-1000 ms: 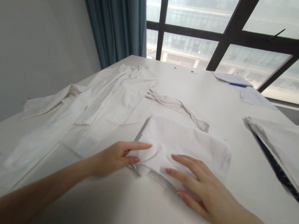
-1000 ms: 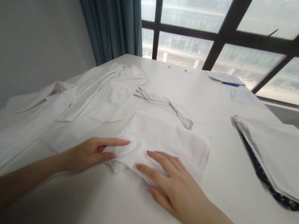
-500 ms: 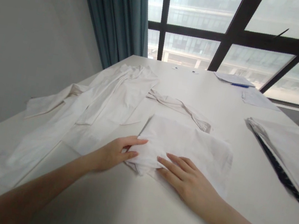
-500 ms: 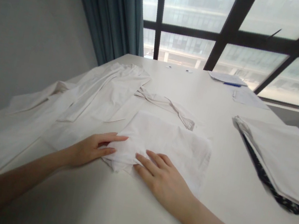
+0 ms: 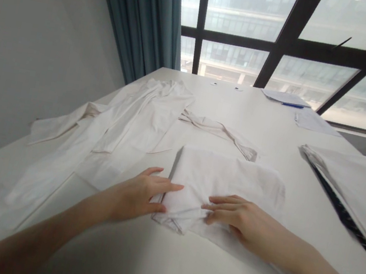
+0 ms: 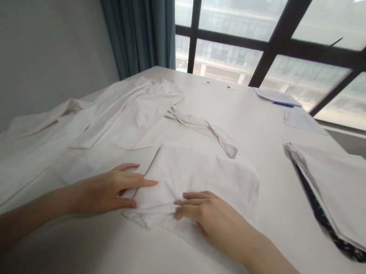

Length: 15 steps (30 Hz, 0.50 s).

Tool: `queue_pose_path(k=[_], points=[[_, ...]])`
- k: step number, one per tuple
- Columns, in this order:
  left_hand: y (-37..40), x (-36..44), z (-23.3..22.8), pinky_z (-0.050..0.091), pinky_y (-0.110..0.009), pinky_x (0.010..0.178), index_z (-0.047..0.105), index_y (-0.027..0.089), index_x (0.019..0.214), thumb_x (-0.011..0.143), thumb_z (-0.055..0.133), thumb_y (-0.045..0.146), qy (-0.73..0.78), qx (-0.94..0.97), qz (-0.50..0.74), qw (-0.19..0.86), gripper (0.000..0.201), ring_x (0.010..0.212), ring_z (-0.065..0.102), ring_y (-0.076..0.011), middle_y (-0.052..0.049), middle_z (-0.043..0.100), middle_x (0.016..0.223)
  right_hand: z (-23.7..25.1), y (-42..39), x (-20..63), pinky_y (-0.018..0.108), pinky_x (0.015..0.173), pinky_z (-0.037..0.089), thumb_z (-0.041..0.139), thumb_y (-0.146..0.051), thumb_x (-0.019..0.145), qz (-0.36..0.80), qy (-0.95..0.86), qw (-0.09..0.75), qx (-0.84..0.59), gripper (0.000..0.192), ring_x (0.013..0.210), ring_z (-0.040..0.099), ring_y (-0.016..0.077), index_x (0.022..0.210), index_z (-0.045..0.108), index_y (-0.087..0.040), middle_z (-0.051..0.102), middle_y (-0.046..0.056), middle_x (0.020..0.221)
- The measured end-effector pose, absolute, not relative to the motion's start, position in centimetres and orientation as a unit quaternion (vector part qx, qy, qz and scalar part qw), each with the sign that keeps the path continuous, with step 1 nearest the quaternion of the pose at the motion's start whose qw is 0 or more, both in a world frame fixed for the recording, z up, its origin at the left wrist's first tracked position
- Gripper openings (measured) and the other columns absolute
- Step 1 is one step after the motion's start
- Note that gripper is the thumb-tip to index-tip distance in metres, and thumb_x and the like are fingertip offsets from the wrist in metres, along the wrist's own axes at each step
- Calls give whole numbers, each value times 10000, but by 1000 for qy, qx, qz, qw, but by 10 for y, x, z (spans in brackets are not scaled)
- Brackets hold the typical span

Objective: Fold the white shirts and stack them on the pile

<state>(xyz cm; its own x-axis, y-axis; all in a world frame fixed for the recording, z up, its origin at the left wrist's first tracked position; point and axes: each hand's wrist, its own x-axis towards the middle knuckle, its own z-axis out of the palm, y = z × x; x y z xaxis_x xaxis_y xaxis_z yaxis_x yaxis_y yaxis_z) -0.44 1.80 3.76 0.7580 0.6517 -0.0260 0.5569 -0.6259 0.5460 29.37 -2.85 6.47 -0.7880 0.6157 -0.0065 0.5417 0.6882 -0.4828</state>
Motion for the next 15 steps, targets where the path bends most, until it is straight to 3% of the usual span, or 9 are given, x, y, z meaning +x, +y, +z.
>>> queue_pose_path(k=[4, 7, 12, 15], points=[[19, -3, 38, 182, -491, 1150, 610, 297, 1272, 896, 584, 346, 339, 898, 107, 260, 380, 839, 645, -152, -19, 721, 1071, 82, -29, 303, 368, 1057, 439, 525, -109, 884, 341, -886, 64, -307, 307, 1295, 496, 196, 1081, 689, -279, 629, -19, 1300], [22, -2, 37, 331, -433, 1061, 646, 269, 1235, 906, 539, 379, 393, 867, 138, 273, 363, 698, 586, -133, 4, 712, 870, 87, -19, 315, 344, 949, 506, 495, -303, 951, 360, -852, 97, -366, 235, 1124, 623, 200, 1099, 677, -288, 687, -9, 1188], [34, 2, 35, 477, -299, 770, 602, 212, 1288, 950, 420, 421, 456, 797, 192, 347, 437, 765, 575, -161, -41, 682, 971, 72, 19, 362, 388, 835, 508, 441, -387, 928, 129, -800, 201, -550, 294, 947, 662, 247, 1029, 675, -240, 711, 66, 1057], [52, 6, 33, 482, -299, 783, 542, 207, 1335, 943, 423, 362, 455, 794, 235, 326, 439, 764, 574, -152, -64, 658, 1117, 56, 40, 396, 411, 762, 505, 443, -417, 873, 35, -742, 219, -632, 344, 840, 662, 264, 977, 675, -186, 694, 124, 989]])
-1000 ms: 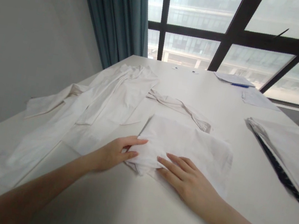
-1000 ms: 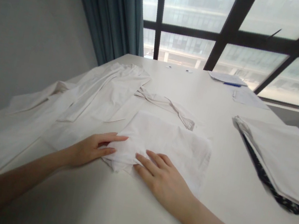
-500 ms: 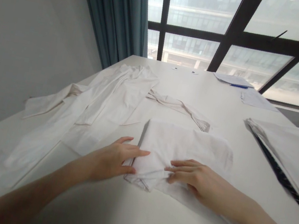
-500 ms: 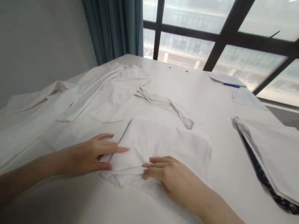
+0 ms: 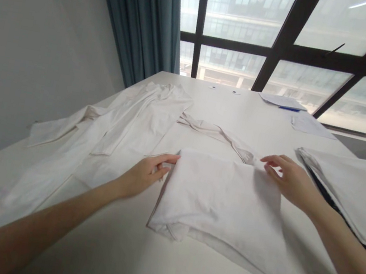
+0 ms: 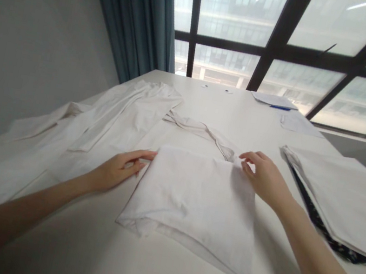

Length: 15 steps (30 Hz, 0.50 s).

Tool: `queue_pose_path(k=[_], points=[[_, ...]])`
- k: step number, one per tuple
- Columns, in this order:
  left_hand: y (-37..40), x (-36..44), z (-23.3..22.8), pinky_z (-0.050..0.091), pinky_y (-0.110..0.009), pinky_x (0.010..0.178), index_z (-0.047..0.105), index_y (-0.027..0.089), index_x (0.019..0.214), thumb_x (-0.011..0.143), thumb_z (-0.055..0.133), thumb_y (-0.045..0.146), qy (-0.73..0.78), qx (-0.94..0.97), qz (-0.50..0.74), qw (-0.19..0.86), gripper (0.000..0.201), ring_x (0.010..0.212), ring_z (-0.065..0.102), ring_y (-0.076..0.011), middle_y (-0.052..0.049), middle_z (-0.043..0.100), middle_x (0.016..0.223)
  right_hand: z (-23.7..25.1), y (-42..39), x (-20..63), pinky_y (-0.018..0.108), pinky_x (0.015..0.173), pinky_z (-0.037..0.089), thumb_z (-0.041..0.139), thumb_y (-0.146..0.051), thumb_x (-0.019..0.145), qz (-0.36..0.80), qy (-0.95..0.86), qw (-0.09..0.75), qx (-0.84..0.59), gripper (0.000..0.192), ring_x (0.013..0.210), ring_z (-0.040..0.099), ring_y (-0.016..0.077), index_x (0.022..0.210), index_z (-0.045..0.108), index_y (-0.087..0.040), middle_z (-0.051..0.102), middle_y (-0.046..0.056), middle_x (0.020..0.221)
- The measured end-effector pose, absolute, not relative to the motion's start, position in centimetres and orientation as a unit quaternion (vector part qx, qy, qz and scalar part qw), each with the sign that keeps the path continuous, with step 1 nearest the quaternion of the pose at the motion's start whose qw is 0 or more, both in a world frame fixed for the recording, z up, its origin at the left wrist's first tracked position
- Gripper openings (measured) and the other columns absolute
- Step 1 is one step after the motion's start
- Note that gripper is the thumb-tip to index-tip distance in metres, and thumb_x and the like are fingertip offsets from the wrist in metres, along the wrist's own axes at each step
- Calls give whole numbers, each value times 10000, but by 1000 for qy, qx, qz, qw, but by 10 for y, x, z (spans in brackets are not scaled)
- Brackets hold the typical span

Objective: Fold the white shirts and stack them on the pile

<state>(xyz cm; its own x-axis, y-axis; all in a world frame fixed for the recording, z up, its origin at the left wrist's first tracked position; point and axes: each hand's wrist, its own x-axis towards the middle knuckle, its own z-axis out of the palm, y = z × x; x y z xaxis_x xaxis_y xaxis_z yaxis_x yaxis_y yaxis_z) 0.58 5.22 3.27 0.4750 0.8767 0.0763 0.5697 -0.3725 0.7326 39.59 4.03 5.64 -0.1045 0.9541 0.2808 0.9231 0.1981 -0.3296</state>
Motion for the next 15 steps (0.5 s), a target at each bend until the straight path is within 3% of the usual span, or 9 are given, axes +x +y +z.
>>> queue_pose_path(k=[6, 10, 15], points=[[113, 24, 22, 343, -427, 1030, 507, 246, 1377, 880, 540, 310, 392, 888, 206, 120, 503, 1171, 476, -258, -95, 536, 1325, 43, 52, 418, 372, 708, 493, 417, -600, 847, 161, -713, 153, -665, 460, 759, 656, 253, 860, 685, -226, 729, 76, 843], [137, 42, 20, 300, -395, 1033, 581, 257, 1303, 928, 449, 255, 349, 912, 167, 138, 398, 1153, 515, -230, -61, 638, 1245, 45, 49, 411, 363, 760, 480, 491, -672, 795, 183, -722, 151, -650, 519, 861, 647, 262, 978, 678, -225, 719, 74, 952], [144, 47, 24, 224, -414, 1052, 677, 244, 1160, 917, 409, 224, 343, 906, 174, 174, 362, 1060, 595, -218, -35, 705, 1153, 45, 50, 412, 302, 600, 413, 536, -656, 779, 185, -723, 130, -652, 489, 659, 570, 198, 951, 644, -212, 629, 19, 720]])
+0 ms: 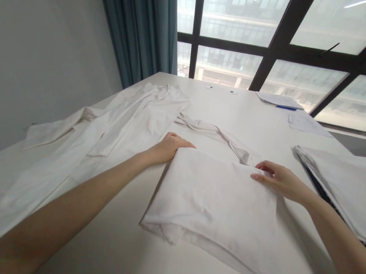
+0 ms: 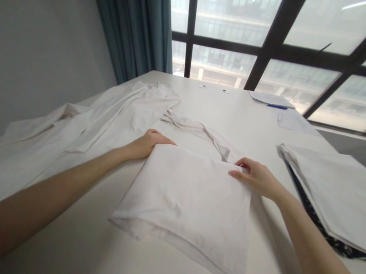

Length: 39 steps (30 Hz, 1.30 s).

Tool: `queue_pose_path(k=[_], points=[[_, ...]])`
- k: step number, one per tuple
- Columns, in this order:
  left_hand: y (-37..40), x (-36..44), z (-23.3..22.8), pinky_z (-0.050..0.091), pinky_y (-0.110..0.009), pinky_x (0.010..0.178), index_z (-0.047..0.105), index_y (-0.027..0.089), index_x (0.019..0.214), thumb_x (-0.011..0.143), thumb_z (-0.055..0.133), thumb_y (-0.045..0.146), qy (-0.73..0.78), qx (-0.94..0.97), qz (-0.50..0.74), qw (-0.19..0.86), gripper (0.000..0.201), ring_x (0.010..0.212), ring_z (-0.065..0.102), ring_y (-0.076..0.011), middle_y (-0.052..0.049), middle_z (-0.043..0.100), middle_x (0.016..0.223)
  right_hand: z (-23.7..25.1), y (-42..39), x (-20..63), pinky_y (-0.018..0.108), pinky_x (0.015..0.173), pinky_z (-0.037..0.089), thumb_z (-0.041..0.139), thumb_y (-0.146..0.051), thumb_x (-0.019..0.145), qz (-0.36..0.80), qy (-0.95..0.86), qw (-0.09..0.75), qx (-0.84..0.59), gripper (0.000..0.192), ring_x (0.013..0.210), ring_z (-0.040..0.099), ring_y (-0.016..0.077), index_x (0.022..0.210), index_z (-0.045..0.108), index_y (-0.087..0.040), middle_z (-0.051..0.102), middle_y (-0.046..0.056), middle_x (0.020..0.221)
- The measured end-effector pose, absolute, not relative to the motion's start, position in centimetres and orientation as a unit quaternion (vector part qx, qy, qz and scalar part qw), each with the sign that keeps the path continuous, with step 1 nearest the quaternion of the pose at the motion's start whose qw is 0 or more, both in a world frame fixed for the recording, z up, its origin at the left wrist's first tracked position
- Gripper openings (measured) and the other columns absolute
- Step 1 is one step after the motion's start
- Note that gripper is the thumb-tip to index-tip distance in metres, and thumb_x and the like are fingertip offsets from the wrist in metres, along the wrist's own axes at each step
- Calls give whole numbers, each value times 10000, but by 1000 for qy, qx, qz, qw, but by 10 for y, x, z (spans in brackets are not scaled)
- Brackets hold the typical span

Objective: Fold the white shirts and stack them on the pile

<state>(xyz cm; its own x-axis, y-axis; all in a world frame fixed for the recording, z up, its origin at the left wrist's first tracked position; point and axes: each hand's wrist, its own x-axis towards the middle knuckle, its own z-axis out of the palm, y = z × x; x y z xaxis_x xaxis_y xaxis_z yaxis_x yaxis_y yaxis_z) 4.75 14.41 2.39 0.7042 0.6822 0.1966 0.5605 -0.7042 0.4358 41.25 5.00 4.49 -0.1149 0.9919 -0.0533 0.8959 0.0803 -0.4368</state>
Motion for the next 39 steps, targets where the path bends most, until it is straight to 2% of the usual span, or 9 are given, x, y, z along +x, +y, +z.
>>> queue_pose_path(k=[9, 15, 20, 23, 25, 28, 31, 34, 39], points=[[141, 27, 13, 278, -440, 1015, 629, 238, 1241, 933, 428, 208, 393, 897, 183, 85, 369, 1097, 562, -225, -89, 660, 1169, 26, 55, 411, 286, 597, 397, 533, -509, 840, 161, -711, 243, -640, 326, 615, 542, 165, 907, 638, -209, 624, 16, 691], [113, 12, 20, 359, -457, 1051, 440, 238, 1416, 918, 469, 185, 286, 945, 155, 19, 502, 1323, 416, -263, -146, 434, 1450, 41, 47, 397, 357, 744, 474, 517, -355, 868, 23, -756, 296, -583, 224, 841, 607, 227, 973, 632, -195, 614, 94, 959], [70, -3, 30, 294, -483, 1119, 490, 247, 1371, 814, 435, 20, 201, 972, 118, -6, 604, 1406, 325, -275, -106, 422, 1490, 79, 3, 340, 366, 861, 463, 497, -326, 938, 114, -865, 185, -452, 176, 979, 579, 222, 1048, 581, -217, 586, 80, 1071], [46, -6, 34, 230, -481, 1154, 510, 244, 1344, 801, 427, 13, 156, 982, 105, 6, 596, 1390, 367, -257, -76, 492, 1446, 83, -29, 301, 388, 855, 472, 641, -420, 859, 174, -899, 85, -392, 338, 987, 567, 244, 1098, 551, -199, 585, 85, 1108], [36, -4, 35, 239, -450, 1157, 516, 232, 1334, 835, 411, 32, 126, 987, 99, 34, 548, 1366, 410, -237, -74, 530, 1414, 76, -43, 283, 418, 832, 474, 679, -352, 830, 144, -914, 51, -375, 327, 958, 565, 265, 1078, 551, -182, 593, 92, 1086], [27, 3, 34, 296, -436, 1138, 516, 201, 1326, 897, 450, 150, 116, 983, 105, 96, 438, 1342, 446, -247, -88, 566, 1376, 65, -48, 276, 409, 804, 474, 584, -96, 822, 104, -908, 38, -403, 203, 911, 577, 256, 1010, 556, -167, 612, 85, 1013], [23, 10, 30, 329, -423, 1128, 503, 180, 1333, 945, 470, 268, 177, 961, 139, 161, 399, 1330, 463, -237, -95, 593, 1346, 63, -39, 286, 355, 772, 478, 481, 11, 804, 122, -881, 58, -454, 286, 873, 609, 224, 1020, 544, -166, 627, 71, 968], [19, 13, 28, 325, -409, 1135, 504, 190, 1336, 984, 412, 290, 219, 940, 161, 208, 377, 1325, 471, -213, -90, 590, 1350, 68, -30, 299, 330, 726, 477, 418, -16, 860, 127, -852, 90, -499, 317, 856, 632, 210, 1117, 511, -177, 629, 74, 1014], [14, 13, 31, 221, -498, 1167, 441, 236, 1411, 954, 490, 394, 205, 945, 114, 229, 486, 1409, 337, -272, -83, 504, 1439, 71, -30, 311, 355, 767, 498, 418, -182, 962, 174, -848, 70, -495, 275, 885, 637, 204, 1230, 483, -192, 603, 92, 1129]])
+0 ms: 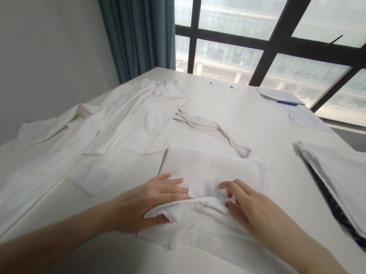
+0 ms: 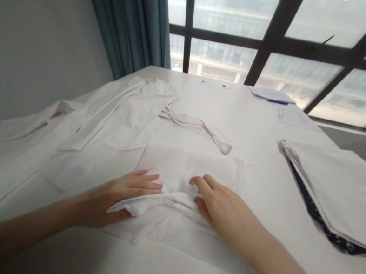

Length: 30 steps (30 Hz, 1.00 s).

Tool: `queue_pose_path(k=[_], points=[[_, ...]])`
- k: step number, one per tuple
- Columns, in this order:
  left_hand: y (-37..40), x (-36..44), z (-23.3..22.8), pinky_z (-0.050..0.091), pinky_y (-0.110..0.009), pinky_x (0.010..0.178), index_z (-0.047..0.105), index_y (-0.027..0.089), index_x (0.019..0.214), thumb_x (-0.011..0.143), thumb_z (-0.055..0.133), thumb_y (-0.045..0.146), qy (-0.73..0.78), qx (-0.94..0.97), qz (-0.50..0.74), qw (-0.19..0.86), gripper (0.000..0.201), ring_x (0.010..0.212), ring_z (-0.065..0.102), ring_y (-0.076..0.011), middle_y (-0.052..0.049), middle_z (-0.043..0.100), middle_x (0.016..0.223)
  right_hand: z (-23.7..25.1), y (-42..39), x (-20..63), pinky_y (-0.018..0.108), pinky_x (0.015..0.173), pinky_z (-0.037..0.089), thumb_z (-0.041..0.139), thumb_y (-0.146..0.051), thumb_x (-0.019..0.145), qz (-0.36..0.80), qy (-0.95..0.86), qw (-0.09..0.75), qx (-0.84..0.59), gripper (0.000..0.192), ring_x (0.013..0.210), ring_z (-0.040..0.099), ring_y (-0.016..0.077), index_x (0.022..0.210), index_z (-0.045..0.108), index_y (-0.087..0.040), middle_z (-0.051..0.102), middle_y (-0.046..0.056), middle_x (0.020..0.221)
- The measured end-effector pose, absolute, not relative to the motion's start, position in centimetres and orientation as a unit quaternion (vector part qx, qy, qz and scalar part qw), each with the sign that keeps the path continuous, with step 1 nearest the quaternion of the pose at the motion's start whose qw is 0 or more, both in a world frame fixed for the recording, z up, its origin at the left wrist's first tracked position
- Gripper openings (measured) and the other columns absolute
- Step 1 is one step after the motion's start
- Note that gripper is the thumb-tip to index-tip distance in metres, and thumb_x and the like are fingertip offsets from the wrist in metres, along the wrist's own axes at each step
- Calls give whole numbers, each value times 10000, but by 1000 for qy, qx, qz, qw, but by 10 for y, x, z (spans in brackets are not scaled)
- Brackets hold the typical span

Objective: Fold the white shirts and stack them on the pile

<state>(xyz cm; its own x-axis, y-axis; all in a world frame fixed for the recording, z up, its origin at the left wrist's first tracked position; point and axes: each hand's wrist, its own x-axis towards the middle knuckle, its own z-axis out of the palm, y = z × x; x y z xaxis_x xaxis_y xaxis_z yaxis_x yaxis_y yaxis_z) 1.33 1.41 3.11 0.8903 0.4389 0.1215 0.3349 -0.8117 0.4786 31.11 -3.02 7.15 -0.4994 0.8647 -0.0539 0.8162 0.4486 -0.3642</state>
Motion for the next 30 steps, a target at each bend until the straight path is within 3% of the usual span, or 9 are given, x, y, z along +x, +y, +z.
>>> queue_pose_path(k=[5, 8, 11, 14, 16, 19, 21, 25, 30], points=[[11, 16, 34, 161, -526, 1174, 470, 327, 1395, 977, 456, 378, 209, 941, 86, 253, 421, 1437, 275, -274, -33, 462, 1476, 61, -44, 324, 437, 952, 456, 728, -315, 780, 188, -876, 18, -443, 588, 1116, 558, 278, 1315, 492, -261, 558, 83, 1268], [10, 17, 33, 179, -483, 1183, 469, 320, 1395, 1009, 373, 336, 232, 922, 121, 284, 398, 1430, 299, -233, -10, 498, 1449, 54, -53, 341, 437, 988, 435, 667, -163, 763, 158, -873, 26, -460, 610, 1157, 544, 268, 1335, 488, -277, 560, 76, 1294], [9, 19, 32, 208, -427, 1189, 494, 287, 1378, 1019, 329, 380, 271, 889, 182, 321, 406, 1390, 377, -203, -9, 538, 1413, 52, -57, 362, 435, 978, 442, 641, -241, 805, 142, -860, 41, -488, 550, 1148, 566, 268, 1334, 500, -291, 589, 72, 1283], [5, 23, 31, 215, -416, 1192, 531, 259, 1357, 1013, 308, 448, 305, 856, 230, 349, 451, 1340, 453, -206, -15, 582, 1366, 57, -56, 382, 409, 845, 499, 583, -494, 861, 149, -806, 50, -571, 449, 981, 647, 267, 1256, 554, -282, 668, 75, 1146], [3, 25, 30, 209, -430, 1192, 563, 252, 1335, 1004, 305, 486, 336, 833, 245, 365, 481, 1333, 463, -221, -16, 605, 1337, 60, -55, 392, 361, 674, 499, 455, -577, 906, 157, -748, 52, -642, 410, 722, 662, 234, 1116, 599, -256, 708, 58, 867], [1, 25, 26, 257, -455, 1168, 627, 228, 1273, 985, 303, 546, 409, 790, 253, 381, 537, 1317, 479, -258, -35, 637, 1292, 60, -53, 400, 293, 520, 432, 324, -612, 938, 246, -678, 87, -688, 468, 462, 552, 163, 888, 582, -225, 603, 7, 553], [2, 25, 23, 329, -465, 1129, 654, 200, 1237, 975, 297, 574, 435, 770, 259, 388, 580, 1277, 522, -276, -57, 671, 1237, 57, -53, 402, 255, 449, 393, 318, -645, 927, 352, -633, 140, -675, 498, 402, 506, 123, 853, 555, -213, 598, 3, 561], [5, 25, 20, 373, -472, 1097, 668, 195, 1213, 982, 281, 561, 418, 774, 277, 387, 580, 1248, 548, -273, -61, 700, 1179, 51, -52, 399, 223, 386, 350, 420, -683, 878, 478, -567, 204, -640, 555, 459, 559, 137, 1153, 550, -218, 595, 3, 646], [6, 24, 22, 366, -446, 1105, 642, 194, 1252, 1005, 268, 495, 385, 788, 288, 385, 539, 1258, 538, -255, -55, 678, 1224, 53, -50, 388, 280, 489, 460, 508, -638, 856, 458, -563, 268, -634, 625, 554, 515, 148, 1343, 510, -247, 485, -35, 632]])
